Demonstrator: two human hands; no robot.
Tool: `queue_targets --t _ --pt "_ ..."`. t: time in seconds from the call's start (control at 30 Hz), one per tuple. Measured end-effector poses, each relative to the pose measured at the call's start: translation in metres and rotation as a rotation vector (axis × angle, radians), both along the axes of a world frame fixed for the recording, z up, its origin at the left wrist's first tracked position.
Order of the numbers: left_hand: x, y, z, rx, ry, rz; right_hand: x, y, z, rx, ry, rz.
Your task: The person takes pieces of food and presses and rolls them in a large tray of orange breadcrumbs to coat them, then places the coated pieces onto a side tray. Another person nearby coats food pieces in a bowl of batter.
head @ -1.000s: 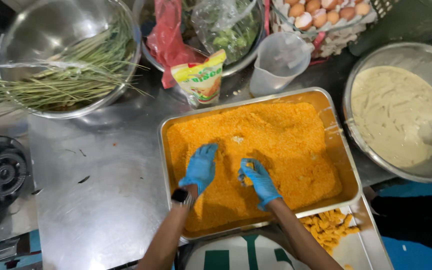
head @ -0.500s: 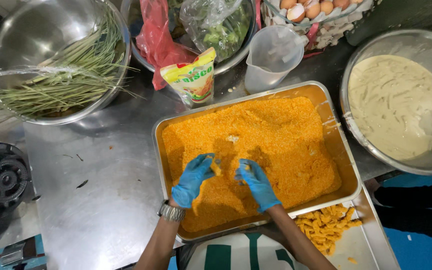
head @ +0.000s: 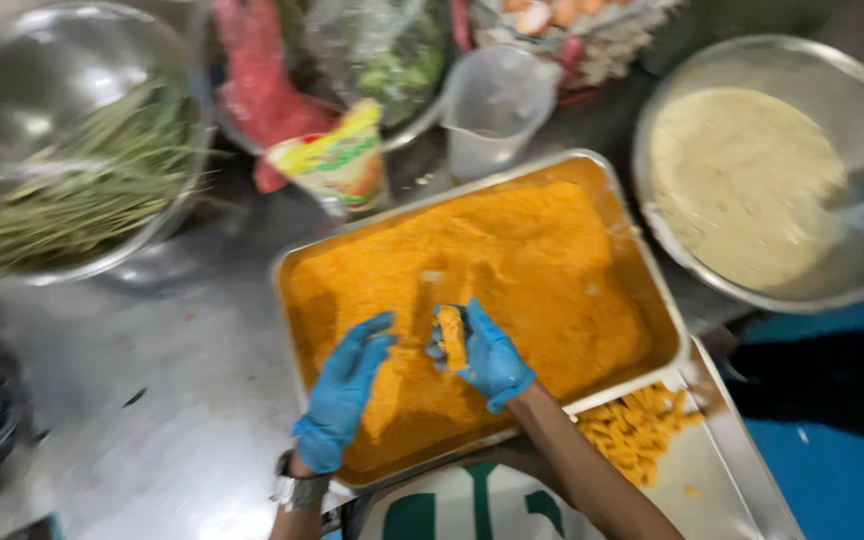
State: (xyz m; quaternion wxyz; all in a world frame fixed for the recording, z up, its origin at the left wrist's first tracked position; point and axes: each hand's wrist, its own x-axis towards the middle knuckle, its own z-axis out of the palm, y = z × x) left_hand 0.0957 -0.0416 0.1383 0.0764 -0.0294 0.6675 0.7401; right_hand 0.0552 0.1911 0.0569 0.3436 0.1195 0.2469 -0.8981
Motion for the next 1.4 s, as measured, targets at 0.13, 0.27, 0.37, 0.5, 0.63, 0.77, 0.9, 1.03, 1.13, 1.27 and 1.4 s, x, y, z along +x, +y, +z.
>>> queue_targets --t 0.13,0.27,0.37,0.5,0.63,0.77,0.9,1.03,1.13,1.27,1.4 --pt "0.001 -0.015 -0.028 -0.486 0.062 -0.048 0.027 0.049 0.026 0.091 0.147 -0.122" --pt "0.013 -0.038 -0.083 -0.249 -0.221 -0.106 0.113 0.139 0.025 0.330 0.166 -0.388" --pt "0.012 -0.052 -0.129 -0.294 -0.310 -0.079 0.181 0.206 -0.014 0.626 0.046 -0.632" --pt "-0.002 -0.062 -0.166 -0.269 -0.362 -0.115 0.237 0.257 -0.089 0.737 -0.428 -0.916" --pt "-0.016 -0.052 -0.169 -0.391 -0.281 -0.143 0.271 0.271 -0.134 0.864 -0.784 -0.897" --pt "-0.018 -0.030 -0.144 -0.711 0.046 -0.055 0.289 0.280 -0.141 1.162 -0.909 -0.779" --pt "-0.032 -0.009 -0.108 -0.589 -0.142 0.113 0.268 0.281 -0.106 2.121 -0.753 -0.484" --pt "-0.078 0.015 -0.081 -0.808 0.347 -0.010 0.190 0.233 -0.045 2.131 0.149 -0.919" --pt "-0.122 0.038 -0.075 -0.944 0.770 -0.360 0.114 0.159 -0.001 1.750 0.585 -0.754" --pt "-0.141 0.052 -0.079 -1.153 0.363 -0.571 0.046 0.055 0.030 1.615 1.060 -0.269" --pt "-0.109 0.022 -0.091 -0.873 0.481 -0.273 0.029 -0.016 0.014 1.757 1.260 -0.022"
